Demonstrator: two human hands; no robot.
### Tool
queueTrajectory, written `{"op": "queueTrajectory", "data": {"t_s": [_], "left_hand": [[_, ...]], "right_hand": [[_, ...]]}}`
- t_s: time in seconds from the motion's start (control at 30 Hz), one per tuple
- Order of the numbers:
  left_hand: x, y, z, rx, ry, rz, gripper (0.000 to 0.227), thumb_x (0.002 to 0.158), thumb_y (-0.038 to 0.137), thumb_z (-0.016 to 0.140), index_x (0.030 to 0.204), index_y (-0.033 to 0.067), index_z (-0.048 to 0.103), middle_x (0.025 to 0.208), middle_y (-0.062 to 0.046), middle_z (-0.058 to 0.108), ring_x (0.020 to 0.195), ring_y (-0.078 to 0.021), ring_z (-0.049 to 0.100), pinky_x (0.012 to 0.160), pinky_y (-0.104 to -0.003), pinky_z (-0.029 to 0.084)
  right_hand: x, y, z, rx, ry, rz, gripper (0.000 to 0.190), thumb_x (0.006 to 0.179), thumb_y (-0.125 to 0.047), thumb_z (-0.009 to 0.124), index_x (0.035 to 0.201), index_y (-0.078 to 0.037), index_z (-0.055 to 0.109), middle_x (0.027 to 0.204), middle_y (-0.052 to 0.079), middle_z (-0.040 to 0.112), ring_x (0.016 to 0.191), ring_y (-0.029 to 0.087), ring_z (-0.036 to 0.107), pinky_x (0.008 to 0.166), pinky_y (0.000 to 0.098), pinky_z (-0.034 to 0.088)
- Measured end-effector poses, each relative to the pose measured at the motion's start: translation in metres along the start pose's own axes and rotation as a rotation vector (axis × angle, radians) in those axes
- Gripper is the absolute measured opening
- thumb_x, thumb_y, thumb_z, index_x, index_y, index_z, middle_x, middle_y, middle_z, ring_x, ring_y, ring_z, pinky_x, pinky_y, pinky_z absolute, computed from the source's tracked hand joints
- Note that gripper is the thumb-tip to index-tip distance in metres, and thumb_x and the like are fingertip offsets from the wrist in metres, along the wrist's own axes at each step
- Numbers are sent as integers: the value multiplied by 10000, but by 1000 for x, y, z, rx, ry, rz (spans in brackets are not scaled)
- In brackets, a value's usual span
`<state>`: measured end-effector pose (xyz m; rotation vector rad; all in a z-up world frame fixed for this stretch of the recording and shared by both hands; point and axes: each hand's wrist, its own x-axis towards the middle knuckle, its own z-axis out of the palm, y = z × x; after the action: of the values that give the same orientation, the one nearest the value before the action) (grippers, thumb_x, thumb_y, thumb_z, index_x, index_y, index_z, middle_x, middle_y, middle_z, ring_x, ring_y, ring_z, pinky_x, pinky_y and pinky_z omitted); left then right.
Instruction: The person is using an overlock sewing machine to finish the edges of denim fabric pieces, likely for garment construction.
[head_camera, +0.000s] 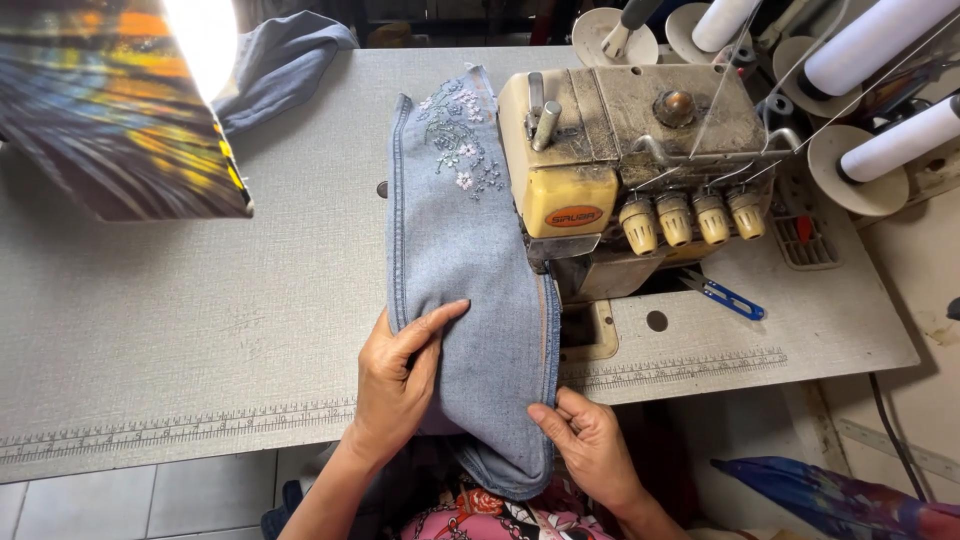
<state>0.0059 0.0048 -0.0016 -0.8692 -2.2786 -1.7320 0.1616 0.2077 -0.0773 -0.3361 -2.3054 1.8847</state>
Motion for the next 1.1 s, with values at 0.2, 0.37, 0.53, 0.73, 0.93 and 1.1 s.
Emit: {"op": "queueTrajectory", "data": {"t_s": [0.2, 0.37, 0.53, 0.73, 0.93, 1.1], "left_hand": [[11, -4, 2, 39, 27, 19, 276, 1020, 36, 583, 1228, 131, 737, 1113, -140, 642, 1036, -246, 709, 968, -322, 548], [20, -5, 6, 31, 76, 9, 270, 1022, 26, 583, 1222, 117, 740, 1084, -121, 649, 988, -223, 701, 920, -313, 557], [27, -7, 11, -17, 141, -99, 288, 994, 13, 579, 1190, 124, 758, 1077, -95, 662, 982, -187, 682, 913, -286, 531], [38, -6, 14, -20, 169, -156, 292, 998, 18, 568, 1179, 136, 764, 1022, -67, 656, 802, -108, 594, 737, -244, 499], [40, -8, 10, -38, 140, -166, 263, 1026, 76, 567, 1191, 157, 755, 1007, -33, 652, 857, -108, 599, 801, -252, 499], [12, -1, -26, -61, -107, -276, 676, 978, 346, 608, 1572, 217, 312, 1360, -115, 581, 1132, -196, 529, 956, -322, 404]], "right_hand": [[5, -2, 0, -7, 19, 39, 486, 984, -123, 725, 680, -170, 349, 641, -87, 330, 569, 40, 327, 467, 241, 291], [11, -4, 1, 92, 13, 47, 491, 983, -70, 724, 707, -181, 333, 664, -92, 284, 584, 26, 290, 484, 226, 266], [17, -5, 0, 87, 8, 24, 393, 990, -79, 706, 717, -150, 433, 669, -86, 315, 608, 29, 311, 522, 227, 300], [27, -29, 11, 221, -41, 62, 156, 993, -113, 607, 920, 15, 658, 694, 95, 673, 453, 195, 663, 410, 281, 637], [32, -31, 12, 178, -11, 39, 169, 992, -122, 602, 1048, 7, 696, 732, 80, 702, 550, 144, 668, 460, 271, 661], [33, -28, 13, 140, -5, 56, 166, 970, -104, 628, 1066, 3, 710, 757, 82, 710, 519, 152, 667, 458, 256, 631]]}}
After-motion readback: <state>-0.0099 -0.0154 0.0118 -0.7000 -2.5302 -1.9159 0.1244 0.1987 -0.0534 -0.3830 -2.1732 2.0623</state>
